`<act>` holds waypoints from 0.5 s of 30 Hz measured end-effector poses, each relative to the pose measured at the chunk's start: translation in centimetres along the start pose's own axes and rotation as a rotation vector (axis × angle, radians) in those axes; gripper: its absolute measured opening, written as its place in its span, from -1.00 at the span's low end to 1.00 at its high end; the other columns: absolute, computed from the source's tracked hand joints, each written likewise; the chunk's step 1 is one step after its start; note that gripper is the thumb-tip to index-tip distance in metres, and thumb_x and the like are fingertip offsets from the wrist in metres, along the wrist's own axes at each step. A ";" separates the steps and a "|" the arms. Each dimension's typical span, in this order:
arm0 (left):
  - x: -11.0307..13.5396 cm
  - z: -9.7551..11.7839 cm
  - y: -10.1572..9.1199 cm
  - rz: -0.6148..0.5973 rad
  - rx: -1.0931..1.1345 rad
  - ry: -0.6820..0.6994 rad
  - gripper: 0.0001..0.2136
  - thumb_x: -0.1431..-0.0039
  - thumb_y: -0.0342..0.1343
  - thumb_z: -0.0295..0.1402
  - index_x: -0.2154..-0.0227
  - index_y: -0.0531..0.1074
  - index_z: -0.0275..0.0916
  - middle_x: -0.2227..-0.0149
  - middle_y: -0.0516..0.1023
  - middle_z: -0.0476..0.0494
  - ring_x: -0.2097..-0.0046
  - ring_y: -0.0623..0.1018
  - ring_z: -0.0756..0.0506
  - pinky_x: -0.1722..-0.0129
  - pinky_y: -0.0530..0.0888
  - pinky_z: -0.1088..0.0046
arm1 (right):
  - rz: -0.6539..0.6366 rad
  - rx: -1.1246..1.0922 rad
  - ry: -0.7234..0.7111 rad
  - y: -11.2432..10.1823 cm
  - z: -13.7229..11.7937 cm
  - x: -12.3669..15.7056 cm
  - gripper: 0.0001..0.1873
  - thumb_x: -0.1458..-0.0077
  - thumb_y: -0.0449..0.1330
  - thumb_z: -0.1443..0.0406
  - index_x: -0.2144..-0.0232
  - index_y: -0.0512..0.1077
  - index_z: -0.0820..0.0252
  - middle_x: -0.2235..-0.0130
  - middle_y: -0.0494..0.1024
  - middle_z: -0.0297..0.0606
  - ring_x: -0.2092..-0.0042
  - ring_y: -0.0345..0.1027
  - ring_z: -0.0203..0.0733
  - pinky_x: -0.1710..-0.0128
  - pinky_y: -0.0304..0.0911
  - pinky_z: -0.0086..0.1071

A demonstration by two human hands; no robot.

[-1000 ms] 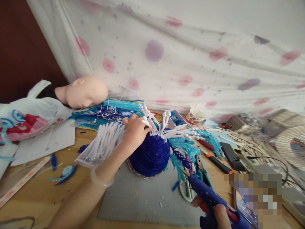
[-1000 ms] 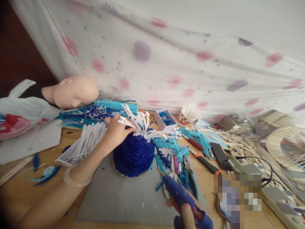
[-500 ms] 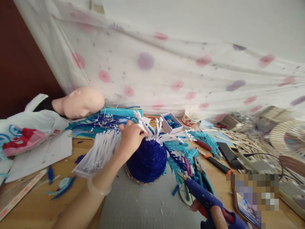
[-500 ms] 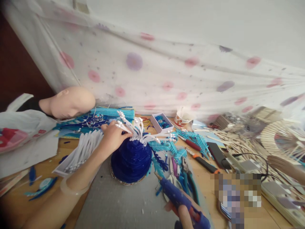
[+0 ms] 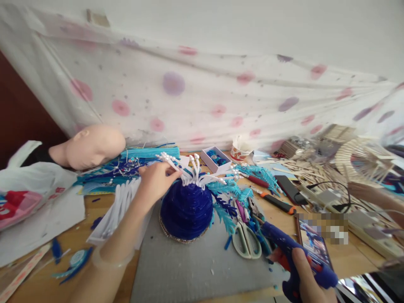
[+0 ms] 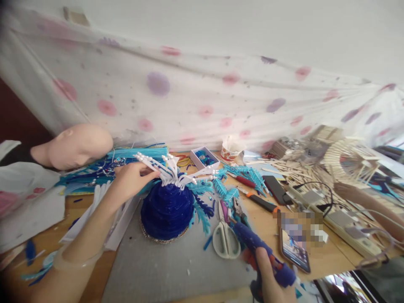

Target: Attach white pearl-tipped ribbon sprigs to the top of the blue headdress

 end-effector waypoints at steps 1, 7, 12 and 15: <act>0.1 -0.1 -0.1 0.020 -0.001 -0.016 -0.81 -0.22 0.18 -0.18 0.33 0.63 -0.14 0.20 0.73 -0.17 0.04 0.64 -0.31 -0.09 0.28 0.05 | -0.006 0.001 -0.008 -0.2 0.0 -0.2 -0.49 -0.01 0.24 -0.15 0.48 0.53 0.18 0.59 0.51 -0.25 0.60 0.27 -0.21 0.69 0.16 -0.41; 1.0 -0.7 -0.2 0.067 -0.017 -0.087 -0.76 -0.21 0.14 -0.19 0.43 0.63 -0.15 0.29 0.74 -0.20 0.04 0.64 -0.37 -0.06 0.32 0.06 | 0.034 0.045 0.034 -1.4 -0.2 -0.4 -0.43 -0.02 0.19 -0.18 0.52 0.55 0.20 0.50 0.57 -0.19 0.58 0.19 -0.24 0.67 0.13 -0.41; 1.4 -1.2 -0.3 0.077 -0.011 -0.114 -0.78 -0.19 0.15 -0.21 0.33 0.65 -0.16 0.20 0.73 -0.22 -0.02 0.62 -0.38 -0.06 0.36 0.09 | 0.044 0.055 0.048 -1.0 -0.2 -0.2 -0.38 0.05 0.21 -0.23 0.52 0.56 0.23 0.53 0.54 -0.23 0.59 0.12 -0.29 0.68 0.09 -0.43; 1.3 -1.9 -0.1 0.065 0.005 -0.121 -0.79 -0.19 0.15 -0.20 0.33 0.66 -0.14 0.19 0.73 -0.19 -0.04 0.62 -0.34 -0.03 0.41 0.18 | 0.009 0.007 0.057 -0.5 0.4 -0.4 -0.41 0.02 0.22 -0.20 0.50 0.56 0.23 0.58 0.49 -0.27 0.61 0.07 -0.31 0.68 0.08 -0.43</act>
Point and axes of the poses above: each hand's wrist, its own x-axis away from the middle knuckle, its own y-axis out of the palm, z = x × y, the point moved 7 cm from there along -x, towards the middle knuckle
